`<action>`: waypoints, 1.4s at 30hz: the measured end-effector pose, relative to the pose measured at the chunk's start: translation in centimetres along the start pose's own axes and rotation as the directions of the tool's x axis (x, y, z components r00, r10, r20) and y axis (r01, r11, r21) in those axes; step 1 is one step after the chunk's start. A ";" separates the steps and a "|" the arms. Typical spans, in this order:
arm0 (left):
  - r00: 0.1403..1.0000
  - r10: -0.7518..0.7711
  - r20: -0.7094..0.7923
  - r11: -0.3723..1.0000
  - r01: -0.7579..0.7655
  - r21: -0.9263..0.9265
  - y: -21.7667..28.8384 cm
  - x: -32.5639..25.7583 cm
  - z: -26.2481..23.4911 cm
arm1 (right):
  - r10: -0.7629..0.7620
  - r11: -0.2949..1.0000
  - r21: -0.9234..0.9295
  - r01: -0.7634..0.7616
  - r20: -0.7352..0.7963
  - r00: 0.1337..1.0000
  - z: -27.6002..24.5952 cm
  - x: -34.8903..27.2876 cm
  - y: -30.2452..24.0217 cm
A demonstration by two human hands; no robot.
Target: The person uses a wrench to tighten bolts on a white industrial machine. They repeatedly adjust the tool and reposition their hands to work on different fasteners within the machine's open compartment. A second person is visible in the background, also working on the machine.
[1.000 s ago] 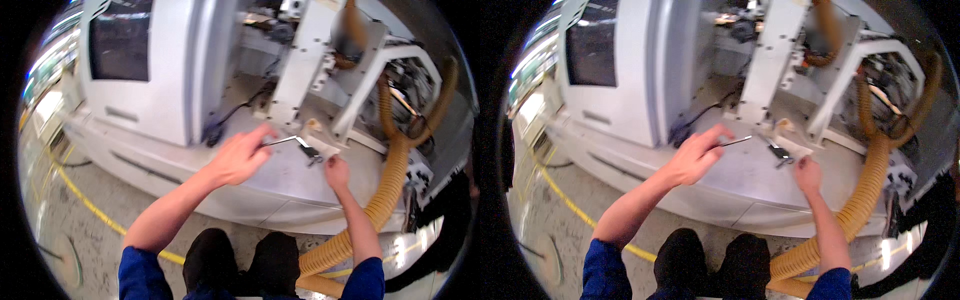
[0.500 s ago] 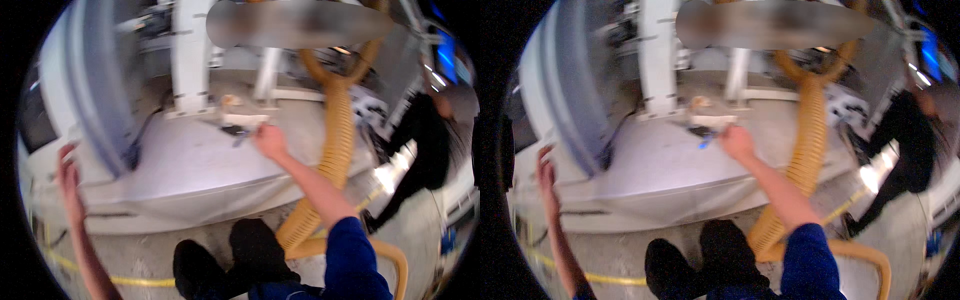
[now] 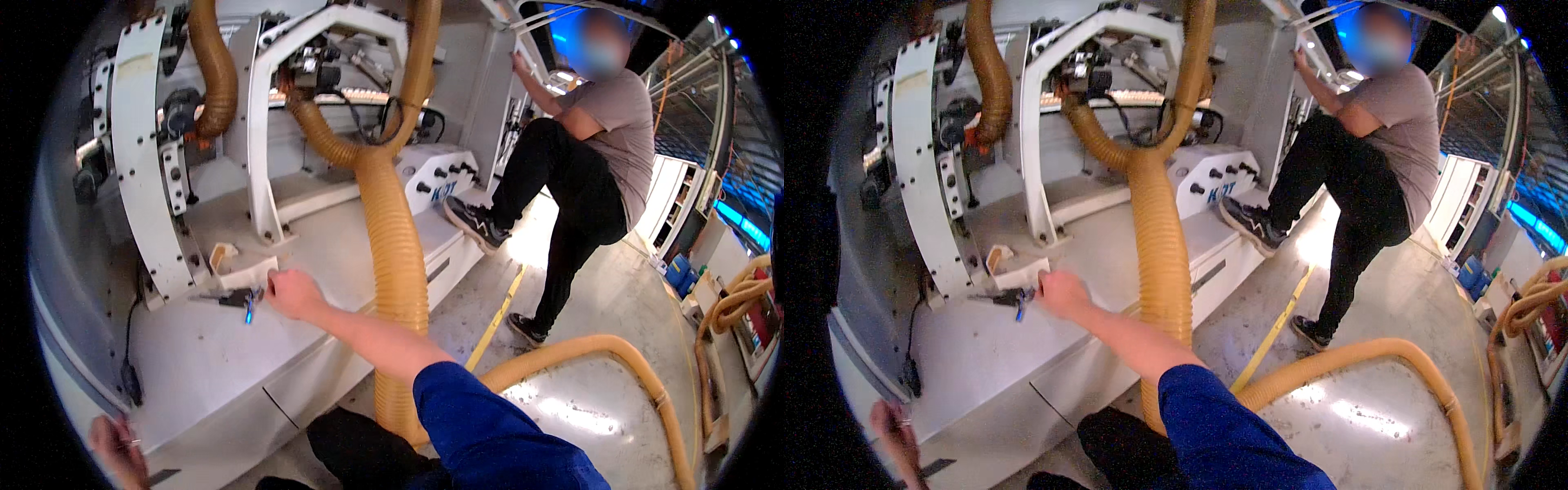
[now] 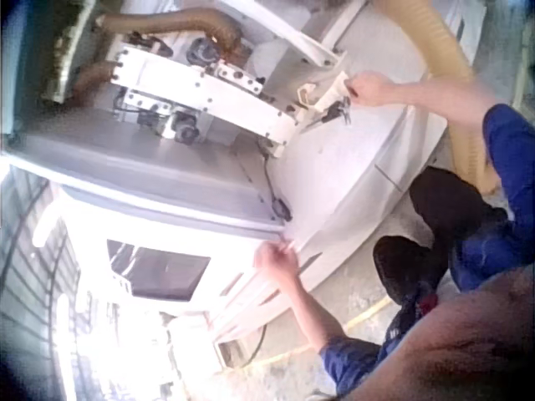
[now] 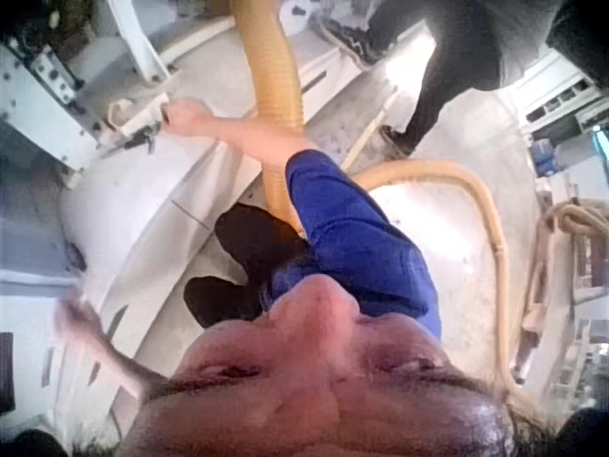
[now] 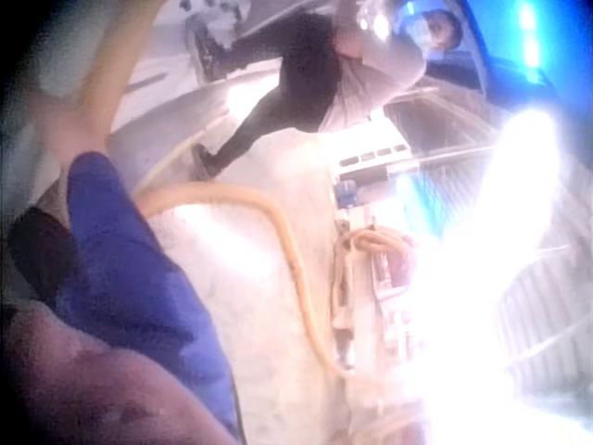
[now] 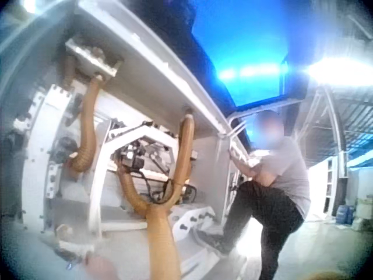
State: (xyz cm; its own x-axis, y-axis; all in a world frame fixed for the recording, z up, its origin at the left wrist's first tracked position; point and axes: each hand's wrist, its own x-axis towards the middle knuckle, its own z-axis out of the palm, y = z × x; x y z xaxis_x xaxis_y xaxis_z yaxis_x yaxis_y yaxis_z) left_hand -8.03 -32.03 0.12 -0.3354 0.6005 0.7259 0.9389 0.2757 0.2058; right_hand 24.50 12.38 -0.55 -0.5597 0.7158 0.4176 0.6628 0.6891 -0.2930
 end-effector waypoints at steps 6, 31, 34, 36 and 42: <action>0.997 -0.038 0.066 0.999 0.040 -0.028 6.5 2.5 7.5 | -0.026 0.995 0.099 0.025 0.008 1.000 2.1 0.6 -2.3; 0.981 -0.187 0.060 0.982 0.184 0.040 8.9 2.8 8.8 | 0.020 0.997 0.069 -0.021 0.017 1.000 0.4 0.4 -1.4; 0.969 -0.217 0.121 0.976 0.214 0.039 9.4 3.3 9.0 | 0.023 0.996 0.087 -0.022 -0.003 1.000 0.7 0.1 -0.9; 0.971 -0.206 0.123 0.979 0.205 0.023 9.9 3.5 8.9 | 0.042 0.995 0.089 -0.042 -0.002 0.999 0.4 0.0 -0.5; 0.967 -0.230 0.109 0.973 0.228 0.036 8.9 3.0 9.1 | 0.013 0.993 0.112 -0.021 0.069 0.998 0.4 0.0 -1.2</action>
State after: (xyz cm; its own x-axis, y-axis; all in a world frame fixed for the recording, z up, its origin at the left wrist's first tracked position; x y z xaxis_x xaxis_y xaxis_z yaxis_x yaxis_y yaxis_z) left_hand -1.36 -20.99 -1.87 -0.5488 0.5993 0.5828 0.8346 0.4321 0.3417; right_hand 23.47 11.59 -0.52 -0.5838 0.7309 0.3536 0.6144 0.6824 -0.3961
